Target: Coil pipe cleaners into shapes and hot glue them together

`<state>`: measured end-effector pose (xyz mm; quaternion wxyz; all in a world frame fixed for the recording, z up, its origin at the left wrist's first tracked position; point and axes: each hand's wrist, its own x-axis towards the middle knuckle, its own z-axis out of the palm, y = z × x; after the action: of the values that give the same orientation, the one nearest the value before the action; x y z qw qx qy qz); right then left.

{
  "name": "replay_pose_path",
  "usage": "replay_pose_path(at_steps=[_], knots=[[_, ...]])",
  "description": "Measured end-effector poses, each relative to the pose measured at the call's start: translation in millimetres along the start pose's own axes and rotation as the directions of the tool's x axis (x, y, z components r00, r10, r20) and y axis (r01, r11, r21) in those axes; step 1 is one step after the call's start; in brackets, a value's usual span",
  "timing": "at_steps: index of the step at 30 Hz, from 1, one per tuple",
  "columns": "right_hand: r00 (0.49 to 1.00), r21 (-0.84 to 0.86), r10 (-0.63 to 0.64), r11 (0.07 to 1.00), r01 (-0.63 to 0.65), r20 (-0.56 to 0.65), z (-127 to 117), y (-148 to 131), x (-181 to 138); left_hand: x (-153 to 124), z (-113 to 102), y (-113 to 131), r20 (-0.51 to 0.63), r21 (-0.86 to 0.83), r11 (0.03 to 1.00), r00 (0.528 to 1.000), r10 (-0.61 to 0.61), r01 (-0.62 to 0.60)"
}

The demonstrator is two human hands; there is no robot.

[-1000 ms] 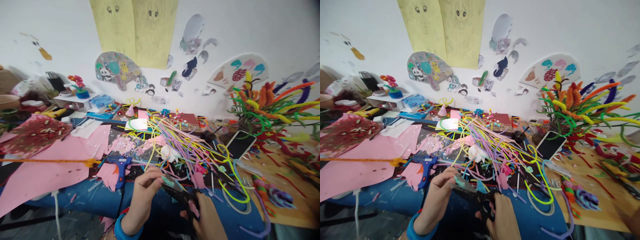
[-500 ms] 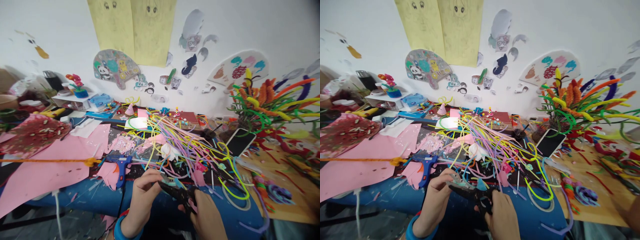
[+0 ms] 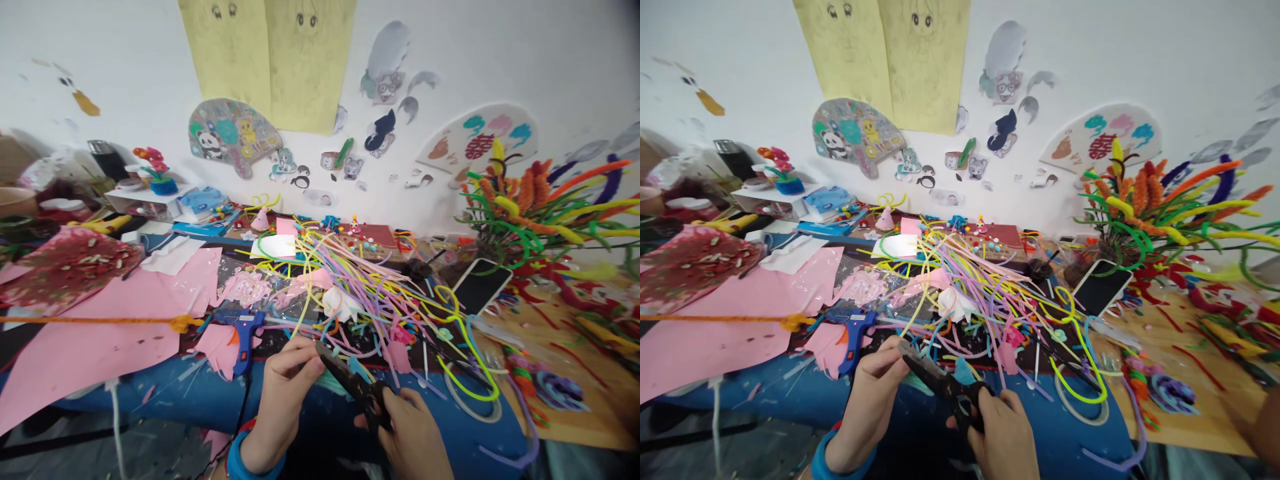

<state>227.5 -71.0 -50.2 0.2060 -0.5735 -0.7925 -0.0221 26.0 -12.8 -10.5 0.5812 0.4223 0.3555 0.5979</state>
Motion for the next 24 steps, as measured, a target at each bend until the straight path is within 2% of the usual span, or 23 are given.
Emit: replay_pose_path(at_steps=[10, 18, 24], knots=[[0.993, 0.069, 0.095, 0.993, -0.100, 0.070, -12.1, -18.0, 16.1, -0.6, -4.6, 2.1, -0.029, 0.011, 1.000, 0.999, 0.024, -0.023], [0.995, 0.067, 0.075, 0.995, -0.079, 0.062, -8.5, -16.0, 13.6, 0.6, -5.5, 0.6, -0.012, 0.018, 0.999, 0.999, 0.037, -0.037], [0.992, 0.084, 0.084, 0.992, -0.093, 0.099, -6.0, -13.3, 10.0, -1.0, -3.0, 4.2, 0.004, 0.049, 0.998, 0.999, 0.042, -0.042]])
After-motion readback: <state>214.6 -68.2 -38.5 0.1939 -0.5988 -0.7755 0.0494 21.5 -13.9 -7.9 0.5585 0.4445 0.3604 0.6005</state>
